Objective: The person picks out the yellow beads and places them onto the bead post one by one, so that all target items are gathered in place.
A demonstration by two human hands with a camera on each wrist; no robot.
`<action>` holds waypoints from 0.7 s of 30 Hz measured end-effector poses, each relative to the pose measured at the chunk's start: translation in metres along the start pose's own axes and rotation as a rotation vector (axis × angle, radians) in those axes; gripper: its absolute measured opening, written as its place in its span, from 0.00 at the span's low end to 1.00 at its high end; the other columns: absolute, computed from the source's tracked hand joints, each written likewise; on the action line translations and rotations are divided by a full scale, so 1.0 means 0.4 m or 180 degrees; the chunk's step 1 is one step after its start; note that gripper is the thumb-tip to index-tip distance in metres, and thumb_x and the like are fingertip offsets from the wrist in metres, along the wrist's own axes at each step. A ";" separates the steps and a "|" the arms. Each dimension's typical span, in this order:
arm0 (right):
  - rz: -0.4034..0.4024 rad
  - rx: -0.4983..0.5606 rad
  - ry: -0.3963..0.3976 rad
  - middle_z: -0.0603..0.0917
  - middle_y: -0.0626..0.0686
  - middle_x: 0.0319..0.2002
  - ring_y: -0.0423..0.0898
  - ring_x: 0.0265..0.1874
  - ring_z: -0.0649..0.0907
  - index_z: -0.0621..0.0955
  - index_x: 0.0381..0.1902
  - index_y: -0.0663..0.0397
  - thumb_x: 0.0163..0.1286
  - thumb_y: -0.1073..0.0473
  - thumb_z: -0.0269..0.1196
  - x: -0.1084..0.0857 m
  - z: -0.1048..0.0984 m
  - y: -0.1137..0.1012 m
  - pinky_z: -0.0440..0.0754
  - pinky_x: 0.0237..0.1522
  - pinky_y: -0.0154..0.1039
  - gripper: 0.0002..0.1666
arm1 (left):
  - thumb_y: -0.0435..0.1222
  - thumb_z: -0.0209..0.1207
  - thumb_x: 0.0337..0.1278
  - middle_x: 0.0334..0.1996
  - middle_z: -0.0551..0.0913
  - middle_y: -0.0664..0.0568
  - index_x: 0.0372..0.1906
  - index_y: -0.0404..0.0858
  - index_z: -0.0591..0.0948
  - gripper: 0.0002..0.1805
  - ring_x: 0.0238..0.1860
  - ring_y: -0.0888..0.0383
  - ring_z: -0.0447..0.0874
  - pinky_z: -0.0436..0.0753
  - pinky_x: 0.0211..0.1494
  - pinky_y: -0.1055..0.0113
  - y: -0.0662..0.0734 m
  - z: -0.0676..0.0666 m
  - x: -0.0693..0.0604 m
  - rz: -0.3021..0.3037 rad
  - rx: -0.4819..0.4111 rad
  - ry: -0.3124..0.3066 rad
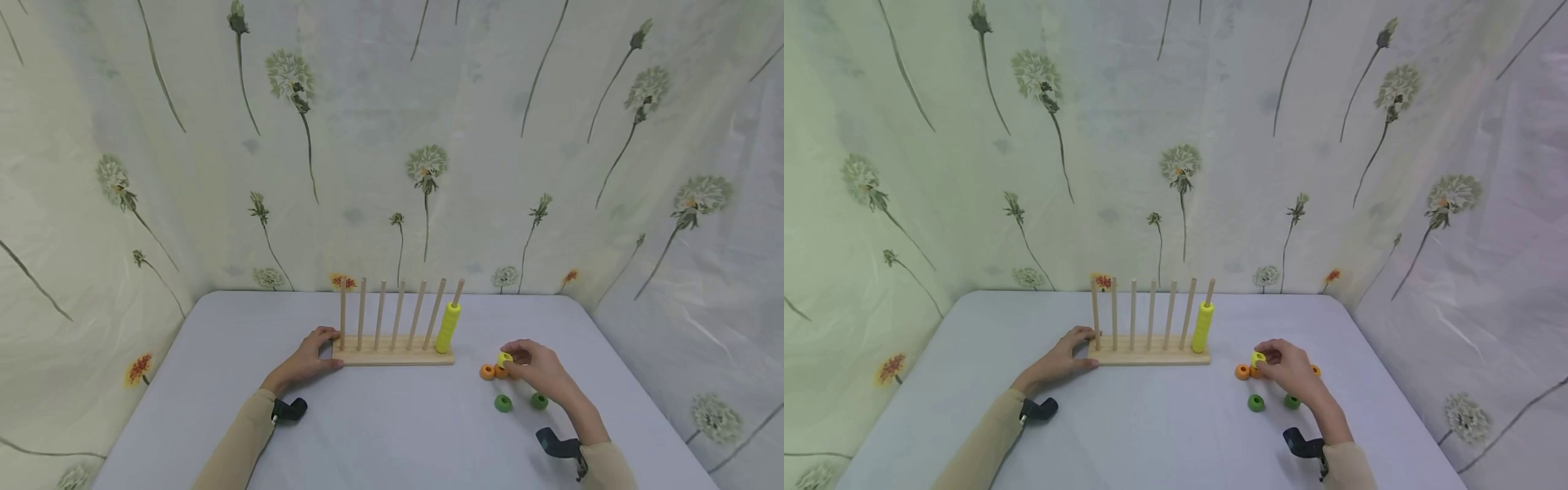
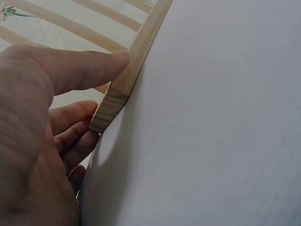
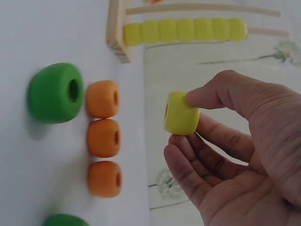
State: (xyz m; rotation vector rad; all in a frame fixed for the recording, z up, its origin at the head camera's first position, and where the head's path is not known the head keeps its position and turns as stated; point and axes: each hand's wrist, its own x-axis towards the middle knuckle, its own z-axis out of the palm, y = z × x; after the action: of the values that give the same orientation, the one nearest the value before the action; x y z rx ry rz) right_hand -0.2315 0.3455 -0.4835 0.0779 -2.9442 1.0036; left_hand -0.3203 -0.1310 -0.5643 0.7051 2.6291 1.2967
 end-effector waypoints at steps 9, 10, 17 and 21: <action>-0.0187 -0.0072 0.0123 0.83 0.56 0.46 0.50 0.44 0.82 0.80 0.51 0.56 0.64 0.57 0.66 0.039 -0.033 -0.047 0.84 0.43 0.43 0.19 | 0.46 0.68 0.52 0.66 0.66 0.42 0.66 0.37 0.70 0.37 0.70 0.41 0.59 0.58 0.71 0.41 -0.002 0.000 0.003 0.0005 -0.0010 -0.0005; -0.0204 -0.0067 0.0136 0.83 0.56 0.46 0.50 0.44 0.82 0.80 0.51 0.56 0.64 0.57 0.66 0.042 -0.035 -0.052 0.84 0.43 0.43 0.19 | 0.46 0.68 0.52 0.66 0.66 0.42 0.66 0.37 0.70 0.37 0.70 0.41 0.59 0.58 0.71 0.41 -0.001 -0.001 0.002 0.0006 -0.0020 -0.0004; -0.0304 -0.0030 0.0200 0.83 0.56 0.47 0.50 0.45 0.82 0.79 0.53 0.55 0.65 0.55 0.65 0.065 -0.056 -0.097 0.83 0.46 0.46 0.20 | 0.45 0.68 0.52 0.65 0.67 0.42 0.66 0.37 0.70 0.37 0.70 0.41 0.59 0.58 0.71 0.41 0.001 -0.001 0.002 0.0006 -0.0031 0.0006; -0.0310 0.0053 0.0191 0.82 0.55 0.48 0.50 0.46 0.82 0.78 0.54 0.53 0.66 0.53 0.65 0.074 -0.074 -0.130 0.83 0.47 0.46 0.20 | 0.45 0.68 0.52 0.66 0.67 0.42 0.66 0.37 0.70 0.37 0.70 0.41 0.59 0.59 0.71 0.40 0.001 0.000 0.004 -0.0009 -0.0031 0.0011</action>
State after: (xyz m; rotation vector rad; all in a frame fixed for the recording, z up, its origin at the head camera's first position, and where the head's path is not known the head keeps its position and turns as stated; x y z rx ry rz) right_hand -0.2577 0.3214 -0.4270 0.1864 -2.8479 0.9991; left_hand -0.3215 -0.1302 -0.5639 0.6981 2.6236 1.3103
